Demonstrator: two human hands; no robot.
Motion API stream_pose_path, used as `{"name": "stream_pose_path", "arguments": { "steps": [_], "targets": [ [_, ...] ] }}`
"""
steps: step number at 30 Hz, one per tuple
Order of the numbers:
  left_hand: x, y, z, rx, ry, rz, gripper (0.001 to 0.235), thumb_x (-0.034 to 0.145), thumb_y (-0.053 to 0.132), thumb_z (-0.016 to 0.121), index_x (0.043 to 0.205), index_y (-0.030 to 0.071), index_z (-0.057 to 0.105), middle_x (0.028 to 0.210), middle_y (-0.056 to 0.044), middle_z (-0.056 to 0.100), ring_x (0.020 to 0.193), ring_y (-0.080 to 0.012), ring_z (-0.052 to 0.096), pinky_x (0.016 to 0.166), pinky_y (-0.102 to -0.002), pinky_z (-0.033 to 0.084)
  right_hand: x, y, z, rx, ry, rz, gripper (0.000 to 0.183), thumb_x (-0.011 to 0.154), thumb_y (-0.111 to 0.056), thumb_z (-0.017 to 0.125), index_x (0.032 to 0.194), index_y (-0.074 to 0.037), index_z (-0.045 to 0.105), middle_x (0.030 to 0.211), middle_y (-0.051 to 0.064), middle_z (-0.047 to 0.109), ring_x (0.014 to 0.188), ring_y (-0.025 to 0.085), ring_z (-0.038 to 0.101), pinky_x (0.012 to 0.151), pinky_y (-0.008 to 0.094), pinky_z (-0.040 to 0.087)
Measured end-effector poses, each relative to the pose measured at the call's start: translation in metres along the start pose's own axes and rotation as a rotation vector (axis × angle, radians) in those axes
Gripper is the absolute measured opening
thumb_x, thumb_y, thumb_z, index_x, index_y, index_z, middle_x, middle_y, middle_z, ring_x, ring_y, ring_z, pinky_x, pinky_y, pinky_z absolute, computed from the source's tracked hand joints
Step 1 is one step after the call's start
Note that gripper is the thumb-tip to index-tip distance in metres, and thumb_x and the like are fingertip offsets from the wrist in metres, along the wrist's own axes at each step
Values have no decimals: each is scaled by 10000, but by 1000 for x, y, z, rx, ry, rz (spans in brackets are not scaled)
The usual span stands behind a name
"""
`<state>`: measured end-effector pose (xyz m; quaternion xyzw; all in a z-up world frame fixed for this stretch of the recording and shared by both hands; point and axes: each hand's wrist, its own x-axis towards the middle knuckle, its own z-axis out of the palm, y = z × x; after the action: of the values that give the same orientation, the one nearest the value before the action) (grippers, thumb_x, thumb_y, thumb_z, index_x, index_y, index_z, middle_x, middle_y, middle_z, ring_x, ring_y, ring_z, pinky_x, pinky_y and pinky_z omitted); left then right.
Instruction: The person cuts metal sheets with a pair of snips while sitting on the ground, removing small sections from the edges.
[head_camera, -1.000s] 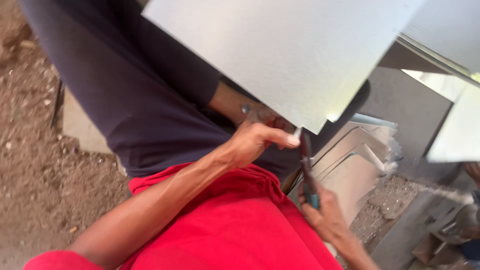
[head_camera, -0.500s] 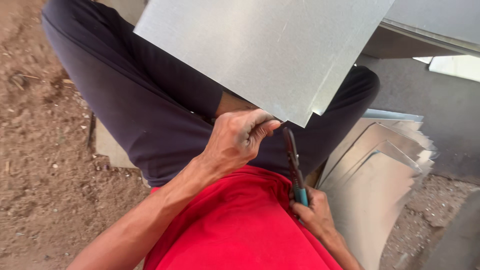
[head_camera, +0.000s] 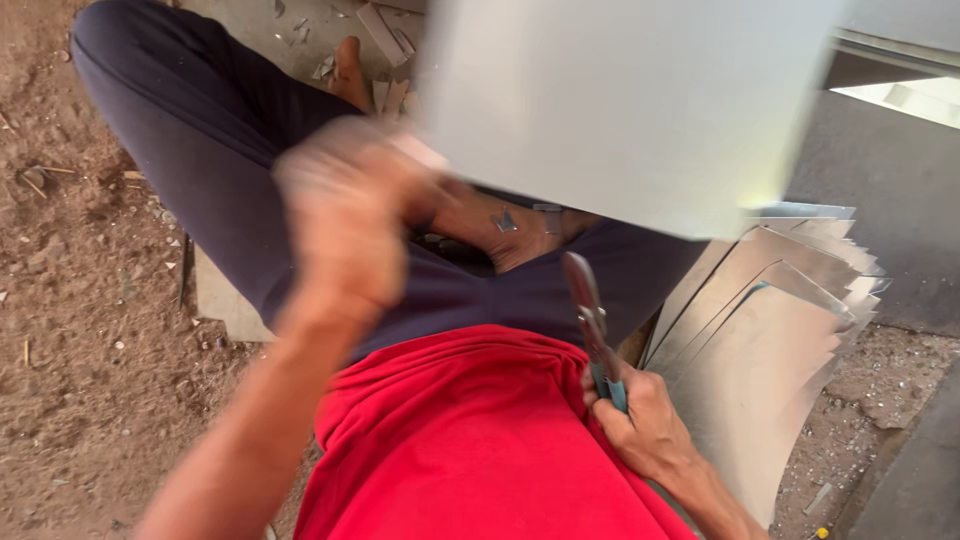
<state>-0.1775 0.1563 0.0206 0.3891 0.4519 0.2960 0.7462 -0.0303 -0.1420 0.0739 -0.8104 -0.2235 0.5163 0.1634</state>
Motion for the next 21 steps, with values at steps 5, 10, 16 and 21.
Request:
{"name": "stream_pose_path", "arguments": {
  "steps": [5,10,16,21],
  "targets": [
    [-30,-36,34,-234,-174,-183,229,953,65,748,1144,-61,759,948,-112,781,817,-145,727,779,-285,620,7,-48,-13,-210,-243,198,675,714,-192,552,1368,-53,642,817,243,616,706,262,566,705,388,519],
    [-27,-40,33,-339,-145,-222,327,913,44,757,1190,-74,631,898,-138,760,751,-175,731,715,-308,626,25,-75,-20,33,-287,30,786,663,-217,540,1416,3,492,1067,84,704,661,210,627,660,346,570],
    [-23,-34,32,-276,-113,-209,468,884,19,770,1139,31,378,856,-180,749,709,-179,720,646,-319,616,33,-100,-29,17,-313,206,507,638,-80,533,1135,1,591,914,94,693,730,180,654,652,349,569],
    [-28,-32,35,-282,-41,-224,475,850,-7,774,1087,66,369,818,-162,735,637,-171,679,608,-319,605,45,-86,-27,-126,-268,156,223,670,-69,557,864,-1,643,692,123,657,636,207,615,624,354,518]
  ]
}}
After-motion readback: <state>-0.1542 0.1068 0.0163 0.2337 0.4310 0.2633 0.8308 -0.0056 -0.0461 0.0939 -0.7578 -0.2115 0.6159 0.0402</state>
